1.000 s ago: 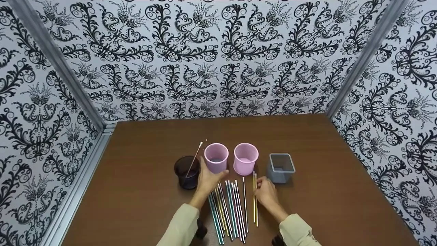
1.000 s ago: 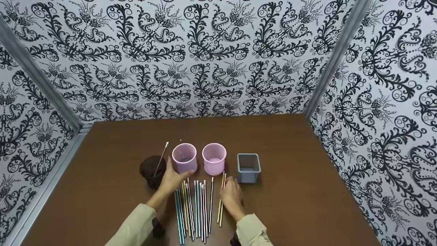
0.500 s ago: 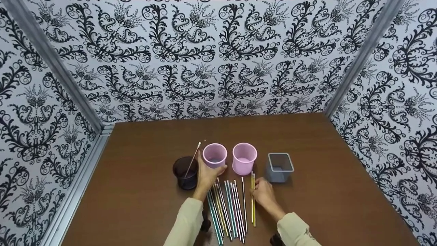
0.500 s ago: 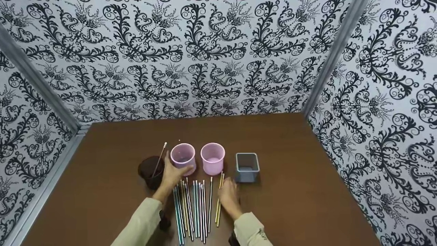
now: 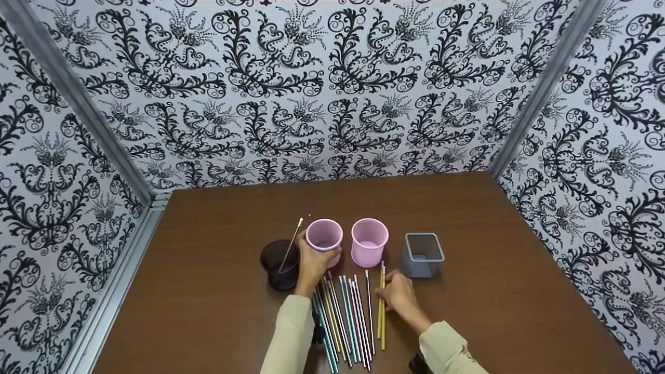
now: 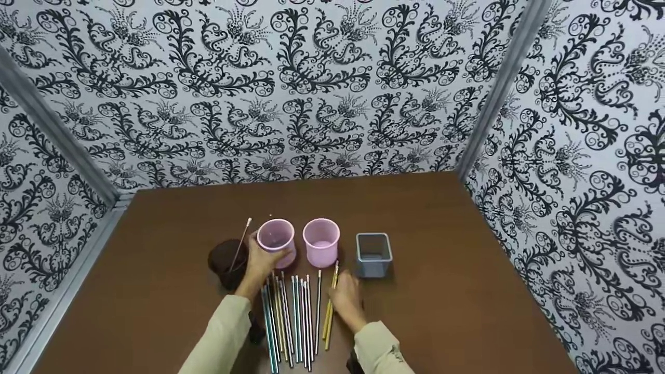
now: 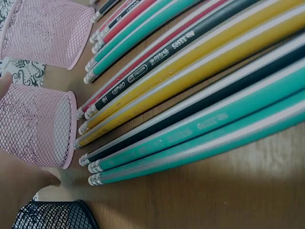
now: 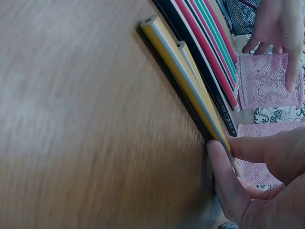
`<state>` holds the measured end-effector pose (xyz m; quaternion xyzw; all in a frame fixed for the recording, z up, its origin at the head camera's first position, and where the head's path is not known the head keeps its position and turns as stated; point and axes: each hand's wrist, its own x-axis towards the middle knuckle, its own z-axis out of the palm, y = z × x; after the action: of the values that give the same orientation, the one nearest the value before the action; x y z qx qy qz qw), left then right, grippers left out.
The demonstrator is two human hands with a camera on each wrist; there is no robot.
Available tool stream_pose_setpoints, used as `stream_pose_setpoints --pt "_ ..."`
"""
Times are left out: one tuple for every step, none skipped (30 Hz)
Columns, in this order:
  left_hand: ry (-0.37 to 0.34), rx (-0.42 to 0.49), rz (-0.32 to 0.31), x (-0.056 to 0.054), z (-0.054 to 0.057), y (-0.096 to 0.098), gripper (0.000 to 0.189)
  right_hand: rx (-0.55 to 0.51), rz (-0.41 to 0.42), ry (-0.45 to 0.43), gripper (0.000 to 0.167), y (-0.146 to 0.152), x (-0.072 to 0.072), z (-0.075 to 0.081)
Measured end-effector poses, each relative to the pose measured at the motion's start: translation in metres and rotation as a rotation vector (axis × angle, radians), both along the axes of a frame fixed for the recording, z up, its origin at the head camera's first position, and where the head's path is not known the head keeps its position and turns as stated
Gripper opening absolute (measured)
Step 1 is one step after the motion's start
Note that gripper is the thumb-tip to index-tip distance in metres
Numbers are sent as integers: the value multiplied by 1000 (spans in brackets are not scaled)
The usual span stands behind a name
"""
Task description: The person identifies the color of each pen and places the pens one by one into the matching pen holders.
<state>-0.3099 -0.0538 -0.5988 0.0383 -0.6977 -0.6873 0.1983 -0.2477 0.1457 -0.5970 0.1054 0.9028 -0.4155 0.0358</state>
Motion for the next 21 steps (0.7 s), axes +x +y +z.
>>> stream_pose_setpoints --pt "2 -4 5 0 0 0 92 -5 -5 -4 34 0 0 0" --pt "2 -8 6 0 -1 -1 93 -8 -10 -6 34 0 0 -1" --pt "5 -22 7 -1 -1 -1 94 -14 -15 -12 34 0 -1 -1" --pt "8 -34 5 -1 -2 -2 95 -25 -19 -19 34 0 -1 -1" --pt "14 -41 -1 -1 -2 -2 96 -36 -24 -26 35 0 -1 -2" --pt "21 -54 -5 -1 -3 -3 96 -48 -31 -34 34 0 -1 -2" --pt "27 -59 -11 -2 -3 -3 95 -59 -35 -40 34 1 -1 -2" --pt "33 -60 -19 -2 -4 -4 94 -68 -38 -43 34 1 -1 -3" --pt "39 -54 -31 -2 -5 -4 92 -75 -41 -43 34 2 -1 -3" --pt "44 -45 -42 -3 -6 -4 89 -80 -43 -39 33 2 -1 -3" --pt "49 -36 -54 -3 -7 -5 86 -82 -42 -35 33 3 0 -3" --pt "49 -29 -62 -3 -7 -5 84 -84 -40 -28 32 3 1 -2" --pt "50 -19 -68 -4 -7 -5 83 -86 -36 -18 32 3 2 -2" --pt "48 -16 -73 -4 -7 -5 83 -88 -32 -5 32 3 3 -1" --pt "46 -10 -80 -4 -7 -6 82 -86 -26 12 31 3 4 0" --pt "43 -9 -84 -4 -6 -6 82 -81 -22 30 31 3 5 1" --pt "38 -9 -89 -4 -5 -6 83 -74 -17 50 30 4 6 3" --pt "31 -9 -96 -4 -4 -7 83 -66 -12 69 30 4 7 5" --pt "26 -9 -103 -4 -3 -7 83 -55 -9 88 30 4 8 7" --pt "23 -9 -110 -4 -3 -8 84 -38 -5 108 29 3 9 10" --pt "22 -7 -119 -3 -3 -8 84 -27 -3 125 28 3 9 12"
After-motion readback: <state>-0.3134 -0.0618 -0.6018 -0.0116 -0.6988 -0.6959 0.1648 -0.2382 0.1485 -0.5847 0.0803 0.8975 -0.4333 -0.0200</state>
